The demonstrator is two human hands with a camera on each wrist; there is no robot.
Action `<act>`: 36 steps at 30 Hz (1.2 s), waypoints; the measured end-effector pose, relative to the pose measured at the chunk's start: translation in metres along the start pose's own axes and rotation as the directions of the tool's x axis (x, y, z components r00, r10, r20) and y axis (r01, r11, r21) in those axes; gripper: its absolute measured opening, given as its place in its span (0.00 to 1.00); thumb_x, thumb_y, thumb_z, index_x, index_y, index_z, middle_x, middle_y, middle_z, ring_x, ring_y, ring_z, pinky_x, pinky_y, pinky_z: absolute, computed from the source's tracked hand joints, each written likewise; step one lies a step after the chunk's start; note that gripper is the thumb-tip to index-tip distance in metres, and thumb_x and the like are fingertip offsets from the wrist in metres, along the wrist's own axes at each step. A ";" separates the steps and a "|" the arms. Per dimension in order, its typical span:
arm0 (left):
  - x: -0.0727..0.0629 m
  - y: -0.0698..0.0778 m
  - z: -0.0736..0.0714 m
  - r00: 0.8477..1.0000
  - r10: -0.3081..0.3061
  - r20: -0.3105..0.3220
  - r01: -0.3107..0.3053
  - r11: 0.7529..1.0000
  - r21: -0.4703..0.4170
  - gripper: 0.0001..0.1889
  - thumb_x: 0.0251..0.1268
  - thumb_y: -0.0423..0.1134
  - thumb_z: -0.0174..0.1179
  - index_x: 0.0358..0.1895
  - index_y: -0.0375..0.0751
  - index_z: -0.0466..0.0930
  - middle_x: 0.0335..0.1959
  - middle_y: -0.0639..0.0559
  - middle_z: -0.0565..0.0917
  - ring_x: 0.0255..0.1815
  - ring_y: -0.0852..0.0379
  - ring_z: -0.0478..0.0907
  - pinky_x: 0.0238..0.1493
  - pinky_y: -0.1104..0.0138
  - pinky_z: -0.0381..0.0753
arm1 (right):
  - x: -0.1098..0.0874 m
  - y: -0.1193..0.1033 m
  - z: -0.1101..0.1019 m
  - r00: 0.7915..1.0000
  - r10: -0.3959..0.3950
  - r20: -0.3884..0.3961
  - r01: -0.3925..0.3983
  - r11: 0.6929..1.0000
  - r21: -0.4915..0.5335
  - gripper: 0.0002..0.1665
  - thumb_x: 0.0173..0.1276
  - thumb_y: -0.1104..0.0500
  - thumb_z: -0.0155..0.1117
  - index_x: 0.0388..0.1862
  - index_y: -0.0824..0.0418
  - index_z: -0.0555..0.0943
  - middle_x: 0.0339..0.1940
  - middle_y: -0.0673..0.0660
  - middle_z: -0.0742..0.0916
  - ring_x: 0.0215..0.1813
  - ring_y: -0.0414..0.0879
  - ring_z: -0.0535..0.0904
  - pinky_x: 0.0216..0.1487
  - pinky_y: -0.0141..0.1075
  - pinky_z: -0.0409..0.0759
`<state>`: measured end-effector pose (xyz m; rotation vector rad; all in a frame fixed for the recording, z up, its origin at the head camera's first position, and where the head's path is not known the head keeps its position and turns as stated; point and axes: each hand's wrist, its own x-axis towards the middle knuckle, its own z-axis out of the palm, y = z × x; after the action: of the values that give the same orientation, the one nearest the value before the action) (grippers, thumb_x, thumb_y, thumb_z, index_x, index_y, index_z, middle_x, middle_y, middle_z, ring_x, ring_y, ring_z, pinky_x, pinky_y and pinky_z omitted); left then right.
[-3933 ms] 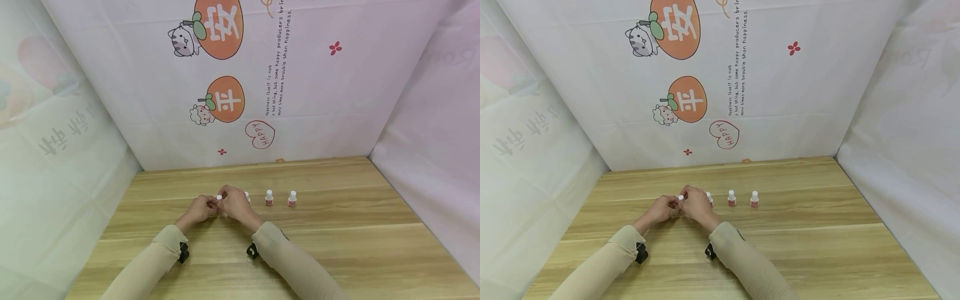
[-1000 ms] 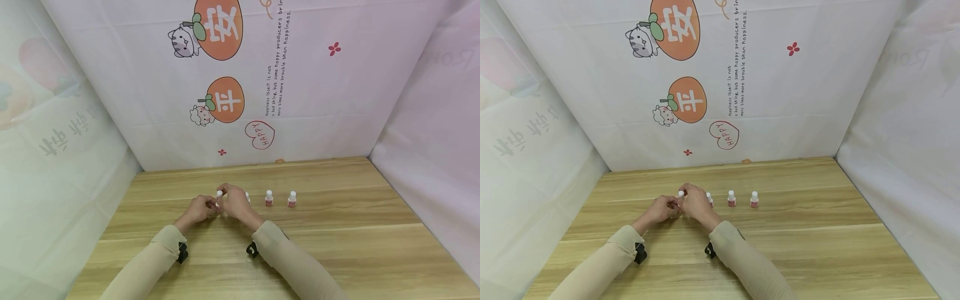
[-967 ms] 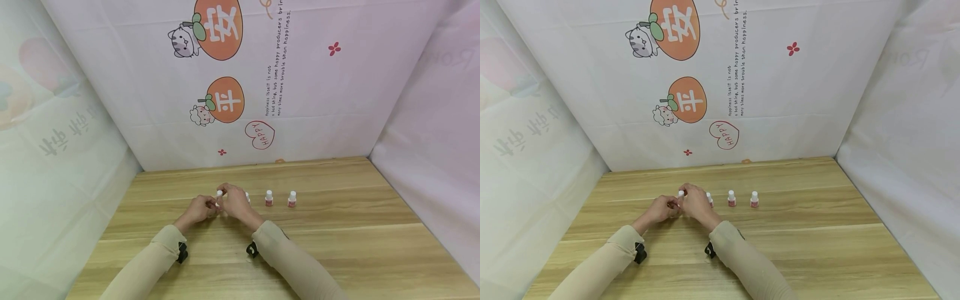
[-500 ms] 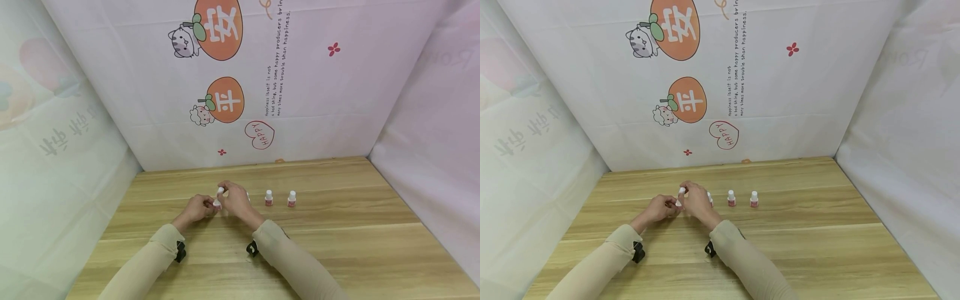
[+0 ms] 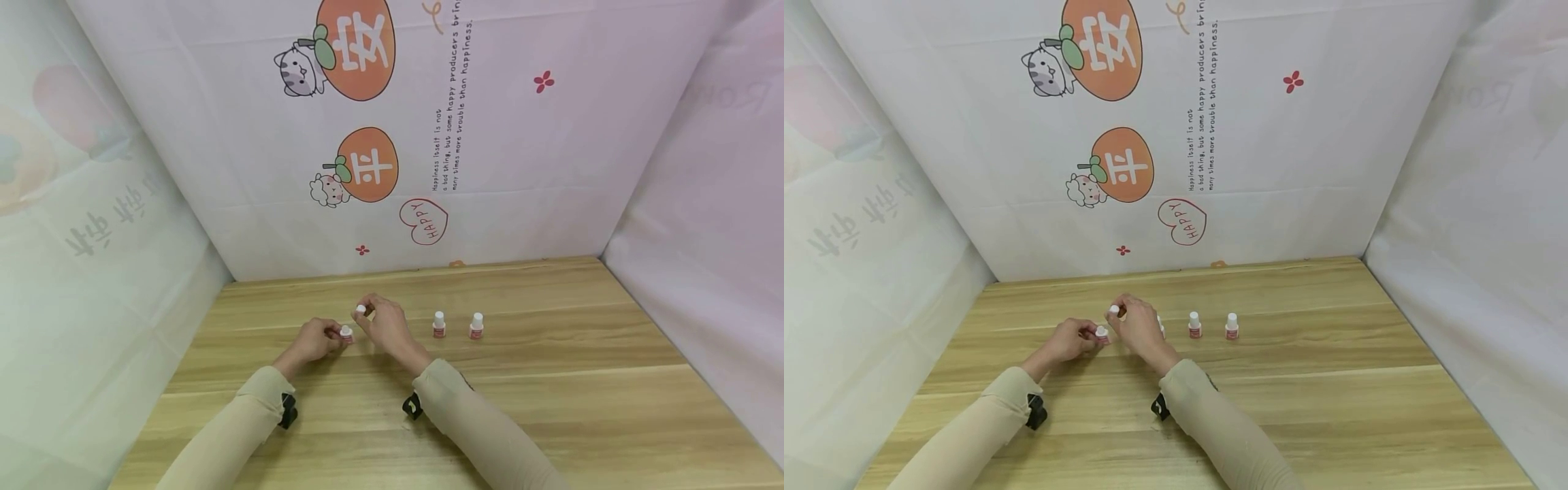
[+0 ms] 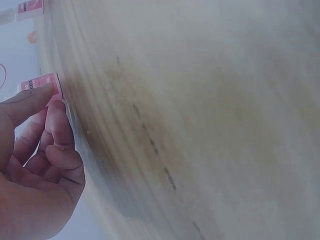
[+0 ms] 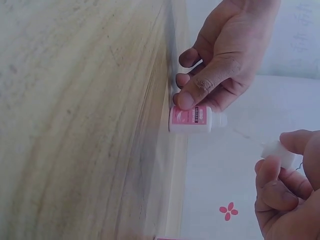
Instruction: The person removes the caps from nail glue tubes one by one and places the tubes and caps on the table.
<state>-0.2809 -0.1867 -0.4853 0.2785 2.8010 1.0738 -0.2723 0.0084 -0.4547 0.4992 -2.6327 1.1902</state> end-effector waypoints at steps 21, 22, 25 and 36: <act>-0.002 -0.017 -0.020 0.999 -0.040 -0.016 0.040 0.999 -0.004 0.09 0.60 0.34 0.69 0.41 0.33 0.85 0.32 0.47 0.87 0.33 0.58 0.81 0.37 0.67 0.79 | 0.000 -0.001 0.002 0.999 0.036 0.011 -0.036 0.999 0.017 0.09 0.67 0.49 0.68 0.37 0.51 0.80 0.32 0.47 0.87 0.32 0.38 0.78 0.32 0.30 0.74; -0.002 -0.017 -0.021 0.999 -0.046 -0.016 0.046 0.999 -0.008 0.09 0.60 0.34 0.69 0.41 0.33 0.85 0.33 0.47 0.87 0.33 0.58 0.80 0.37 0.66 0.79 | 0.000 -0.001 0.003 0.999 0.037 0.014 -0.037 0.999 0.010 0.09 0.67 0.49 0.68 0.36 0.51 0.80 0.32 0.46 0.87 0.32 0.37 0.78 0.32 0.30 0.74; -0.002 -0.017 -0.022 0.998 -0.052 -0.020 0.052 0.999 -0.009 0.09 0.61 0.33 0.69 0.41 0.33 0.85 0.33 0.46 0.87 0.33 0.58 0.81 0.38 0.66 0.80 | -0.001 -0.001 0.003 0.998 0.046 0.030 -0.046 0.999 0.003 0.09 0.67 0.49 0.69 0.35 0.50 0.80 0.32 0.46 0.87 0.30 0.36 0.77 0.31 0.30 0.74; -0.005 -0.021 -0.027 0.997 -0.046 -0.058 0.048 0.998 0.033 0.09 0.59 0.34 0.70 0.40 0.33 0.85 0.32 0.46 0.88 0.33 0.58 0.81 0.38 0.66 0.80 | -0.002 -0.003 0.007 0.996 0.044 0.080 -0.043 0.999 -0.010 0.10 0.66 0.50 0.68 0.42 0.52 0.82 0.34 0.48 0.87 0.29 0.37 0.76 0.31 0.30 0.74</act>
<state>-0.2841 -0.2205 -0.4788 0.1876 2.8634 1.0405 -0.2694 0.0018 -0.4574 0.5002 -2.7283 1.1954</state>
